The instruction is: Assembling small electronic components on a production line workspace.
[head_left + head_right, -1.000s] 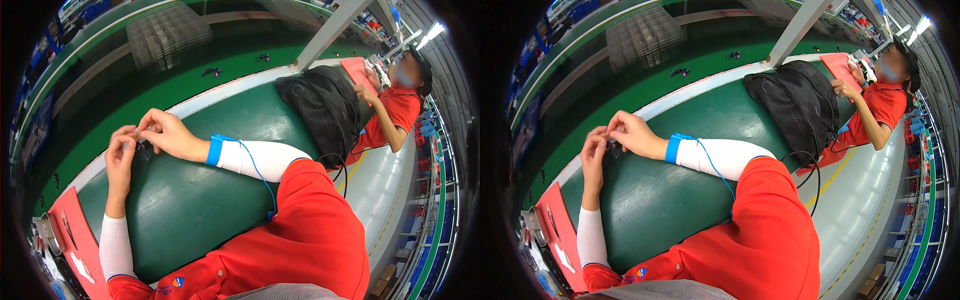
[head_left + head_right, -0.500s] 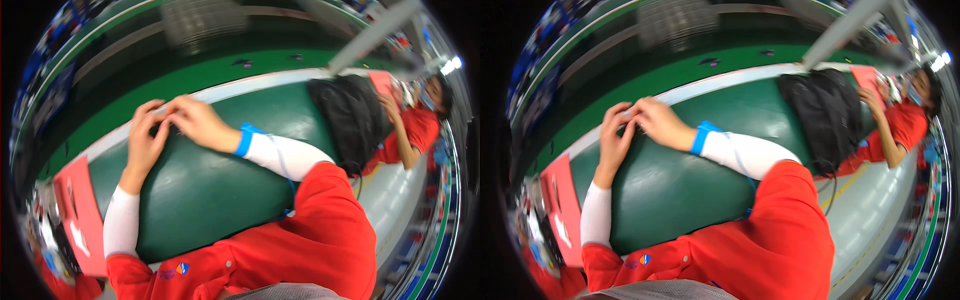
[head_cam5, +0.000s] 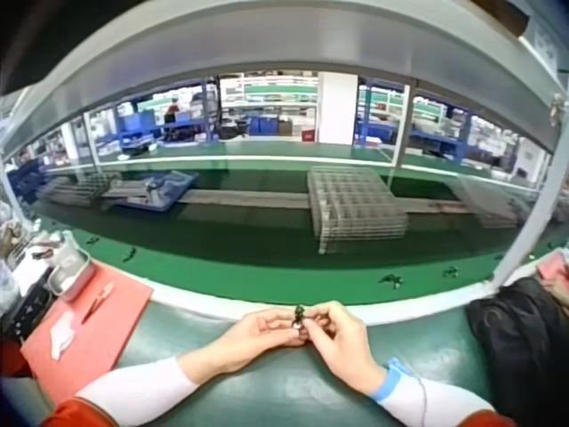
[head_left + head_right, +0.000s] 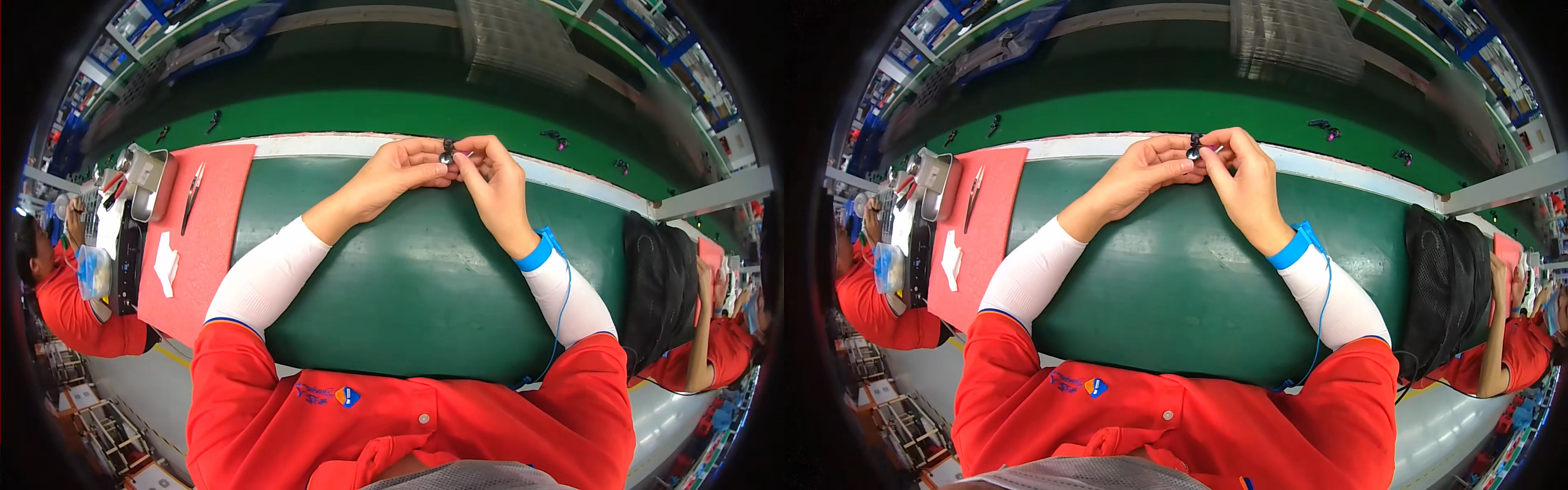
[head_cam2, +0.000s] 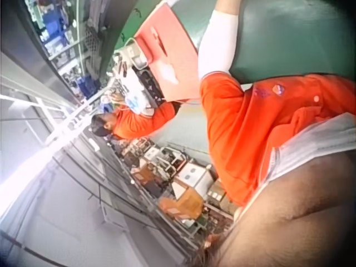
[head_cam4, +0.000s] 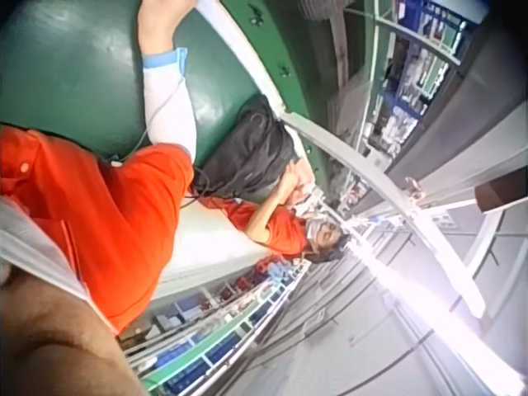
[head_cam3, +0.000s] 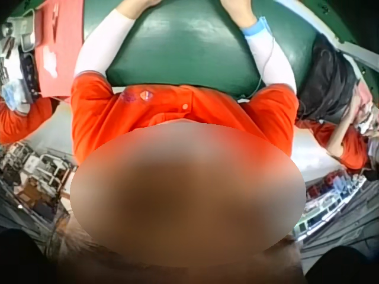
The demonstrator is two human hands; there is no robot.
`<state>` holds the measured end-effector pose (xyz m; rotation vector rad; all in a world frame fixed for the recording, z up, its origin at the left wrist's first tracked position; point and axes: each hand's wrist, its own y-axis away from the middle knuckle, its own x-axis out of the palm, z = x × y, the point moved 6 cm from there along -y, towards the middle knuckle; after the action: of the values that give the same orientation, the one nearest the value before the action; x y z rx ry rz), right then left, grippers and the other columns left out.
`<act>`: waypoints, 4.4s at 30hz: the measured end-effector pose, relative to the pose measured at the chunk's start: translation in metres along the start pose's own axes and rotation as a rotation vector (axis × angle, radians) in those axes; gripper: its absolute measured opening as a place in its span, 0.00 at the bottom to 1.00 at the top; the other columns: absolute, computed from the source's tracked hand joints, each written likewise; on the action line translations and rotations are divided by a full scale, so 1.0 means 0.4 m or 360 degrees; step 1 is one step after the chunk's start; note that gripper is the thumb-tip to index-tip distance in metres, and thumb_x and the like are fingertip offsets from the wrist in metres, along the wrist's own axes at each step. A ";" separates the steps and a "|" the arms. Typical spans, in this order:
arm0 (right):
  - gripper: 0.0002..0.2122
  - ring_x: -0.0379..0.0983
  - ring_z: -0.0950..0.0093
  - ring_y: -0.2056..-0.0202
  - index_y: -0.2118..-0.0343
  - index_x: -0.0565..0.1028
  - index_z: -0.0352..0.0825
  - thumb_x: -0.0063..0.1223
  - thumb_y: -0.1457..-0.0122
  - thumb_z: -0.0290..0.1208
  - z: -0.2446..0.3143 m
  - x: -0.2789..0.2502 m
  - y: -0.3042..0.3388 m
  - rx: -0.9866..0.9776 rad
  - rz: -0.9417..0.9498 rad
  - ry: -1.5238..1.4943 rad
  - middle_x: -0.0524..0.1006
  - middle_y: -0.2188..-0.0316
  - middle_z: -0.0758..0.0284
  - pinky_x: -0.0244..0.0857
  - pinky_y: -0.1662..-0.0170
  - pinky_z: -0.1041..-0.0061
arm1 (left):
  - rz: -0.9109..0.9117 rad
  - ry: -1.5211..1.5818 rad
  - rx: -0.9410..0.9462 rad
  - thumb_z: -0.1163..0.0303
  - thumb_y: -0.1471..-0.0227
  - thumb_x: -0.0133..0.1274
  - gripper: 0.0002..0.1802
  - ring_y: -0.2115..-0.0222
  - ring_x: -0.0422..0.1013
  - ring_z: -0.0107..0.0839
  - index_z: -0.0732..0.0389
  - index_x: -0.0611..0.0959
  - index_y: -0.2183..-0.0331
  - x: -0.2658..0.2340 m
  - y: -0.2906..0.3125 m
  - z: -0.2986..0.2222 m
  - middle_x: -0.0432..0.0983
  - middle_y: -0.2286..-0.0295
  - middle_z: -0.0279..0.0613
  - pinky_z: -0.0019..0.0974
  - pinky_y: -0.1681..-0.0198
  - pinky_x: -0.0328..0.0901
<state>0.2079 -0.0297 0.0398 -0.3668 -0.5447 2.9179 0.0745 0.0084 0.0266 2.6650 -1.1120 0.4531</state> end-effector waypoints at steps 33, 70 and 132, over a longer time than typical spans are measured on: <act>0.08 0.63 0.85 0.77 0.65 0.71 0.34 0.55 0.43 0.31 -0.025 0.012 0.017 0.0920 0.0297 -0.0602 0.73 0.75 0.73 0.58 0.72 0.86 | -0.0144 -0.0526 0.0280 0.81 0.52 0.56 0.12 0.63 0.73 0.26 0.67 0.76 0.62 -0.035 -0.009 -0.002 0.75 0.65 0.40 0.30 0.58 0.71; 0.10 0.66 0.84 0.71 0.59 0.70 0.30 0.53 0.43 0.27 0.035 0.004 0.001 0.0169 0.0097 -0.0160 0.73 0.67 0.70 0.63 0.66 0.84 | -0.0046 0.0048 -0.0060 0.72 0.46 0.52 0.19 0.64 0.72 0.27 0.65 0.71 0.52 -0.022 0.003 0.003 0.74 0.62 0.42 0.30 0.63 0.71; 0.04 0.65 0.81 0.73 0.69 0.72 0.29 0.55 0.47 0.20 0.064 0.000 -0.020 -0.0346 -0.0049 0.0433 0.74 0.72 0.68 0.61 0.68 0.82 | -0.0154 -0.0233 -0.0015 0.70 0.44 0.50 0.13 0.71 0.72 0.24 0.67 0.79 0.58 -0.052 -0.015 0.005 0.76 0.65 0.41 0.27 0.63 0.70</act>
<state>0.2018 -0.0308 0.0658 -0.7608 -0.8150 2.7206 0.0652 0.0255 0.0167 2.7663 -1.0145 0.2379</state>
